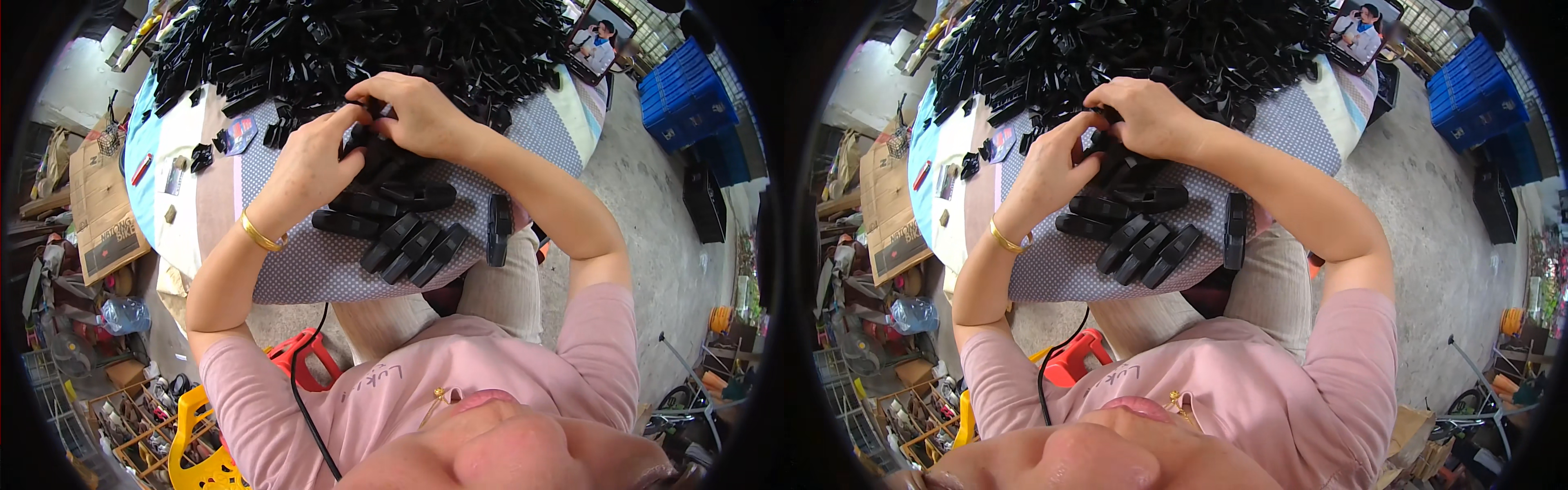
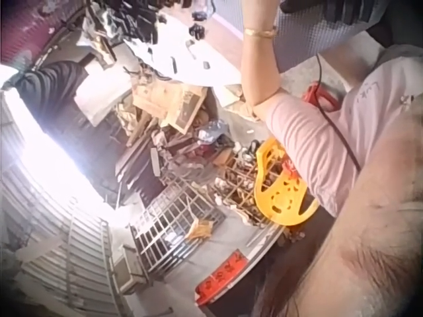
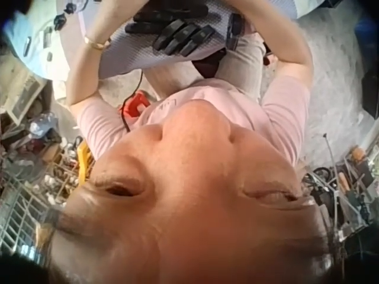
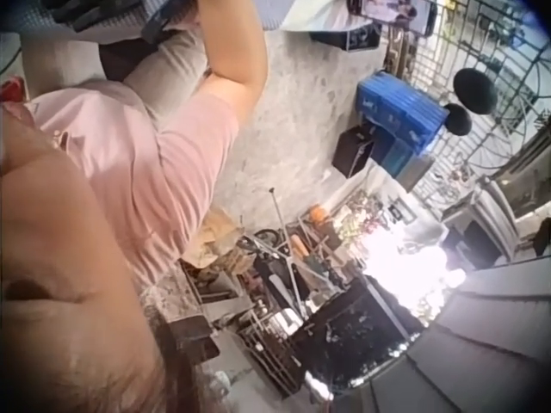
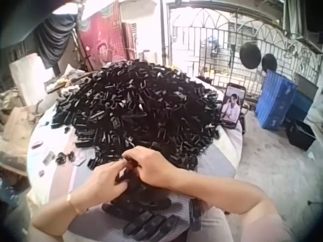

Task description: Assembling black plastic clips by snapping them onto a long continuous strip at a workstation.

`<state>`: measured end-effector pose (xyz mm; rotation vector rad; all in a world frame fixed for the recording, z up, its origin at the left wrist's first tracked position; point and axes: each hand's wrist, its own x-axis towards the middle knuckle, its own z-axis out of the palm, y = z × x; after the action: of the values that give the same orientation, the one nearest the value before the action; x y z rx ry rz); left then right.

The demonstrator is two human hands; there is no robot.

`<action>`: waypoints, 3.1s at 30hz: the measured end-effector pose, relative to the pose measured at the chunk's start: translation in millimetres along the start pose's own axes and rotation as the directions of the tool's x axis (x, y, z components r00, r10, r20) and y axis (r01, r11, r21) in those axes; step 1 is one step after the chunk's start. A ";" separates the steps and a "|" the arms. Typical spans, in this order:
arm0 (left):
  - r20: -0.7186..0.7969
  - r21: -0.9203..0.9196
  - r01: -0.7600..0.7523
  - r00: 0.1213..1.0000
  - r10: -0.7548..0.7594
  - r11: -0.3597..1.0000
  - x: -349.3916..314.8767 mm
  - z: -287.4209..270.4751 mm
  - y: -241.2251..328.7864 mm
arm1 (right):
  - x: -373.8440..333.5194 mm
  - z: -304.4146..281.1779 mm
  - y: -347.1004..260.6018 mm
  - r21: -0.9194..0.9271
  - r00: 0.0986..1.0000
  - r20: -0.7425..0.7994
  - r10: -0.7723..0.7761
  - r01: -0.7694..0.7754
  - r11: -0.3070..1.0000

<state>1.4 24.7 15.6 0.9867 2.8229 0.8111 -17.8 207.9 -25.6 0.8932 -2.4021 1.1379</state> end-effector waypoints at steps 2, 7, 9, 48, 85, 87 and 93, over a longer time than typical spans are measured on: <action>0.016 -0.008 0.045 0.999 -0.045 0.999 1.9 -2.3 4.8 | 0.6 4.4 1.6 0.040 0.999 -0.041 -0.015 0.016 0.999; -0.034 -0.017 0.071 0.997 -0.072 0.997 3.6 3.6 -11.3 | -1.3 2.6 -1.7 0.103 0.995 -0.035 0.098 -0.094 0.990; -0.143 -0.073 -0.017 0.990 0.006 0.997 6.2 8.6 -28.6 | -2.6 1.0 -3.2 0.041 0.996 -0.020 0.092 -0.091 0.995; -0.029 -0.147 0.000 1.000 -0.004 0.989 17.4 1.3 -40.0 | -1.4 -9.1 1.5 -0.104 0.981 0.101 -0.168 0.178 0.978; -0.471 0.229 -0.038 0.870 0.145 0.973 19.2 -7.7 -28.8 | 8.2 0.2 13.7 -0.687 0.998 0.021 -0.064 0.061 0.724; -0.308 0.162 -0.144 0.932 0.188 0.976 12.6 1.9 -23.5 | 7.4 -0.6 14.5 -0.700 0.997 0.003 -0.076 0.056 0.712; -0.048 0.058 -0.243 0.968 0.246 0.968 5.8 1.9 -21.8 | 4.1 -20.7 8.3 -0.477 0.968 -0.203 -0.145 0.032 0.878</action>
<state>-15.2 14.7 4.0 1.3621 2.8172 0.8003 -25.6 226.5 -15.2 0.6547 -2.2618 0.5411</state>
